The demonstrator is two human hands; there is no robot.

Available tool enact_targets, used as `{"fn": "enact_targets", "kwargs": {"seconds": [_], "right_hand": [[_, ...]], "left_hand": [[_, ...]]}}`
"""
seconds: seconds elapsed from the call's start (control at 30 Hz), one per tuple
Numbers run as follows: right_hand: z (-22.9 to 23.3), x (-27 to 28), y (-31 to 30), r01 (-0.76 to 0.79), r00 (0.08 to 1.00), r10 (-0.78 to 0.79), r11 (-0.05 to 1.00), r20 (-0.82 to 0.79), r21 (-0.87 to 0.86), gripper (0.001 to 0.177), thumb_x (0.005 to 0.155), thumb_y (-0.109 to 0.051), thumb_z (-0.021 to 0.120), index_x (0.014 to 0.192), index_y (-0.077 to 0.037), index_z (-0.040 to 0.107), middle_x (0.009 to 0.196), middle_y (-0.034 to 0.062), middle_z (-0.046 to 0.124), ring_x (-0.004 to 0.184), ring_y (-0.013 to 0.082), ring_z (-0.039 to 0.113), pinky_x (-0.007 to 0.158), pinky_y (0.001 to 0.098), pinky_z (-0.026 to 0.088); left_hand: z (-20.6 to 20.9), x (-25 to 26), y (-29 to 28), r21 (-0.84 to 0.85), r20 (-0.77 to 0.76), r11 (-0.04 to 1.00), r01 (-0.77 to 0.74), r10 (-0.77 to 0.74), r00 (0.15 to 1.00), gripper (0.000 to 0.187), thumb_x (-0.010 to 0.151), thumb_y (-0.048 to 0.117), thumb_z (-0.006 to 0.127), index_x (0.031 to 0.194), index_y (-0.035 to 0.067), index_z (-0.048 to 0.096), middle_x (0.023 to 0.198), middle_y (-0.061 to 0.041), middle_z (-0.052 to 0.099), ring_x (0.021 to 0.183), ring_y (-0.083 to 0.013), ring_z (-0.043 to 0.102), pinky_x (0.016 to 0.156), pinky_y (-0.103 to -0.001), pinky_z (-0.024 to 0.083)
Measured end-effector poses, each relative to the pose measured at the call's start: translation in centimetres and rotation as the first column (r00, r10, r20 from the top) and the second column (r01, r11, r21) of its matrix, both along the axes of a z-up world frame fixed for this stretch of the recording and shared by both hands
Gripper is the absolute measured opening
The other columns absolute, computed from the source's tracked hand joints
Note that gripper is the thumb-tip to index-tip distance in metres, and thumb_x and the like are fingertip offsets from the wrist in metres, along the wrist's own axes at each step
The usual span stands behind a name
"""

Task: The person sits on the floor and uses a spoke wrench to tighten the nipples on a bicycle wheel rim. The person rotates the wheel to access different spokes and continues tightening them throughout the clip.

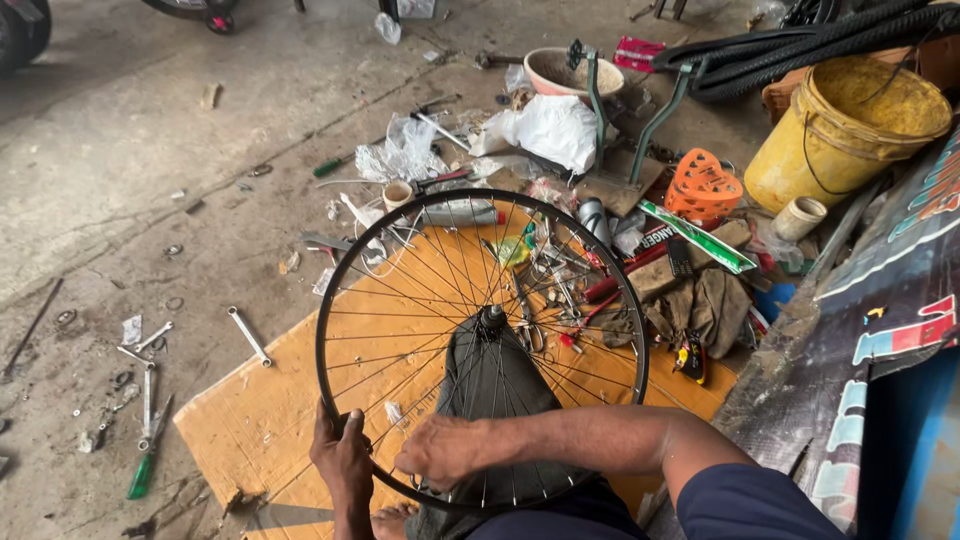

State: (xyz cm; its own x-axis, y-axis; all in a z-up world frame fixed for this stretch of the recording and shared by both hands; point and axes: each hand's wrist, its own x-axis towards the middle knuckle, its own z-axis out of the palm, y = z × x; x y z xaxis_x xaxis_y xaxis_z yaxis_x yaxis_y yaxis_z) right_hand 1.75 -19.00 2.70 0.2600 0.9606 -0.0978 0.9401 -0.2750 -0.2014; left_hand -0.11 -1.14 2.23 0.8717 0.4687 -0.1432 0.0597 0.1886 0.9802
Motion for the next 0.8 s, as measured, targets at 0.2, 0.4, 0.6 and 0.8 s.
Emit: {"fn": "enact_targets", "kwargs": {"seconds": [0.2,0.4,0.6,0.8], "right_hand": [[0.0,-1.6,0.1,-0.217,0.956,0.101,0.877,0.276,0.429,0.028,0.083,-0.012,0.065,0.063,-0.008,0.047,0.065,0.0053,0.047,0.065,0.0196,0.051,0.061,0.0384,0.044],[3.0,-3.0,-0.9,0.027,0.998,-0.05,0.913,0.048,0.406,0.01,0.082,-0.016,0.065,0.078,-0.006,0.065,0.086,0.0085,0.061,0.09,0.0267,0.065,0.074,0.0425,0.05],[4.7,2.6,-1.1,0.127,0.846,-0.163,0.986,-0.508,-0.104,0.04,0.084,-0.041,0.075,0.113,-0.014,0.079,0.113,0.0101,0.079,0.108,0.0277,0.074,0.092,0.0403,0.057],[4.5,4.3,2.3,-0.127,0.815,-0.213,0.842,-0.539,-0.525,0.063,0.087,-0.046,0.072,0.134,-0.005,0.063,0.109,0.0154,0.08,0.102,0.0312,0.073,0.088,0.0466,0.056]], "left_hand": [[0.0,-0.1,0.0,-0.003,0.038,1.0,0.003,-0.003,0.999,0.057,0.094,0.002,0.063,0.15,0.008,0.053,0.07,0.002,0.051,0.051,-0.0067,0.044,0.043,-0.027,0.037],[-0.4,0.0,0.1,-0.04,0.071,0.999,0.013,-0.01,0.997,0.06,0.093,0.001,0.064,0.152,0.008,0.052,0.069,0.003,0.048,0.051,-0.0054,0.041,0.042,-0.025,0.034],[-2.6,0.9,0.6,-0.017,0.086,1.0,0.022,-0.02,0.996,0.058,0.091,0.004,0.066,0.148,0.008,0.053,0.076,0.002,0.059,0.05,-0.0055,0.041,0.041,-0.026,0.033],[-3.4,0.5,0.7,0.07,0.147,0.998,-0.005,-0.005,0.989,0.059,0.093,0.005,0.068,0.15,0.01,0.055,0.078,0.001,0.057,0.057,-0.0045,0.044,0.046,-0.025,0.038]]}}
